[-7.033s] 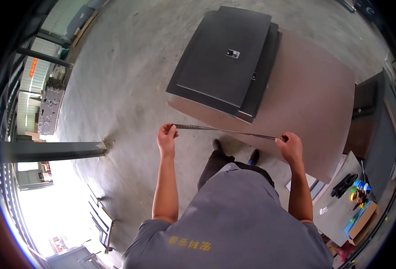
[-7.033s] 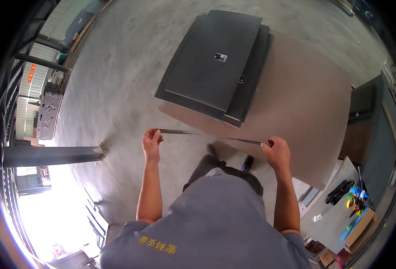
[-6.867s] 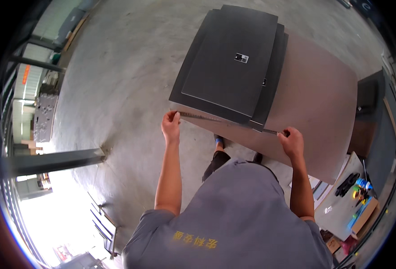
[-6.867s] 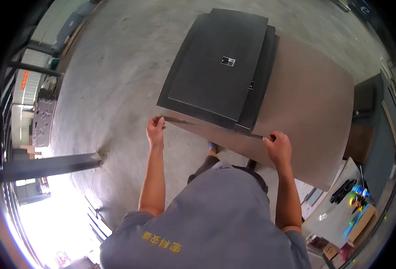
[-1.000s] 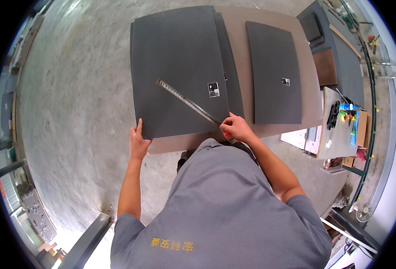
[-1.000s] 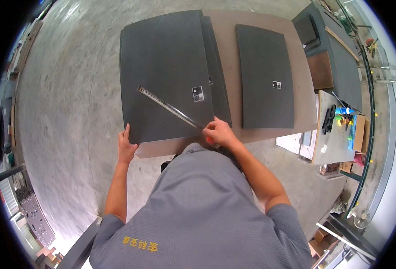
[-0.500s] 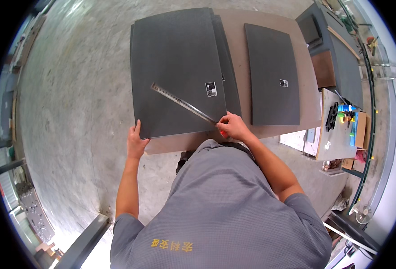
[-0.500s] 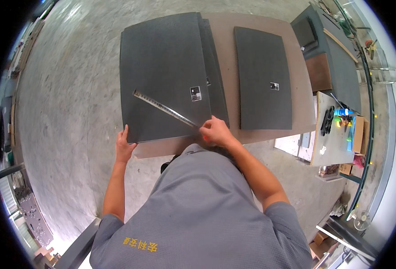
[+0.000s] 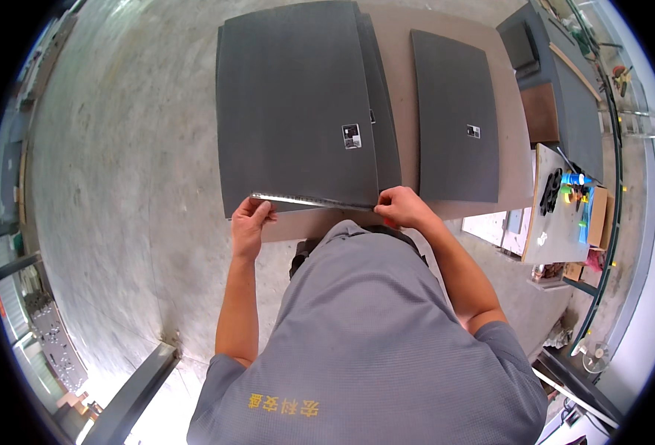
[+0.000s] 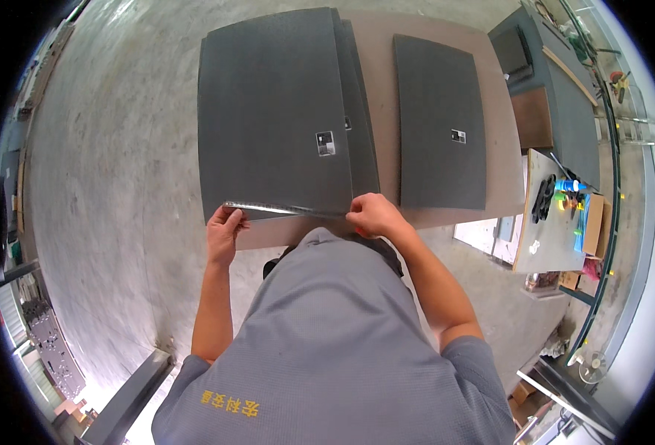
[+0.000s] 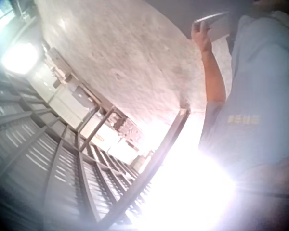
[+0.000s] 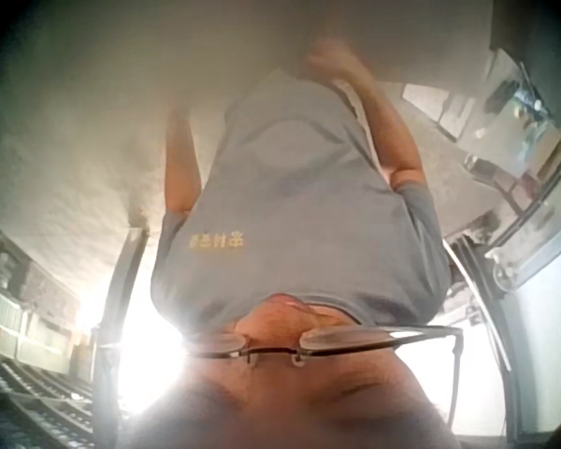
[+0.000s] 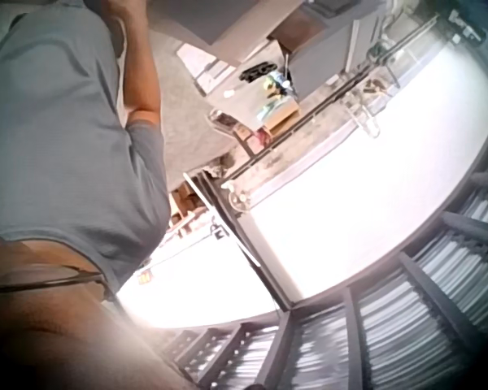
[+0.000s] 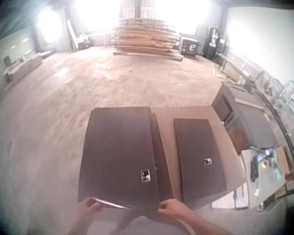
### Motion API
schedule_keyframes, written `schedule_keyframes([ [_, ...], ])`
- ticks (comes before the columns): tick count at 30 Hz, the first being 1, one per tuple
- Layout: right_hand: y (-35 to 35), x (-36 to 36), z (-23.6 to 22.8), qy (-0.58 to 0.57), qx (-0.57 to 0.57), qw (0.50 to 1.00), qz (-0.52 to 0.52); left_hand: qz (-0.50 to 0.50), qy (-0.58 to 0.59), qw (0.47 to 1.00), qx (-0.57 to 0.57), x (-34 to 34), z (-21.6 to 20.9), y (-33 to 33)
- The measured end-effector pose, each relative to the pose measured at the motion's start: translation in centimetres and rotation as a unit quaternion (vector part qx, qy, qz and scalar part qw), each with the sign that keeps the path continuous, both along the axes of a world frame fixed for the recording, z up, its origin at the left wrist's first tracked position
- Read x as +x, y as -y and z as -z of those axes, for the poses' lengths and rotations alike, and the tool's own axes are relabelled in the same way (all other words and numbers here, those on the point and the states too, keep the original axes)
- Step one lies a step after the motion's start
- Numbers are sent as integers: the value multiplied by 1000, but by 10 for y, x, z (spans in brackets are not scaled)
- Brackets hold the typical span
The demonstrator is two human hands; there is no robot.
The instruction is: The person measures the width and length of several dark gray furniture panels using a measuring tape.
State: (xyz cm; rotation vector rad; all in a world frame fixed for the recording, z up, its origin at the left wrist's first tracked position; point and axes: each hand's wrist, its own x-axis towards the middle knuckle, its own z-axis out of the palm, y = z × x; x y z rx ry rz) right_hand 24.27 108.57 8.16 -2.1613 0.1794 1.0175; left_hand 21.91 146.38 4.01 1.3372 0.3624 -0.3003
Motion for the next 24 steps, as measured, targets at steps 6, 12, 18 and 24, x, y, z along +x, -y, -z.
schedule_keyframes([
  [6, -1, -1, 4, -12, -4, 1000, 12, -139, -43, 986, -84, 4, 3, 4],
  [12, -9, -4, 8, 5, -27, 999, 20, -132, -25, 990, 38, 5, 21, -27],
  [18, 23, -1, 31, 78, -90, 993, 13, -252, 6, 908, 335, -1, 72, -110],
  [24, 40, 10, 36, 129, -129, 983, 12, -254, -43, 915, 309, -14, 93, -79],
])
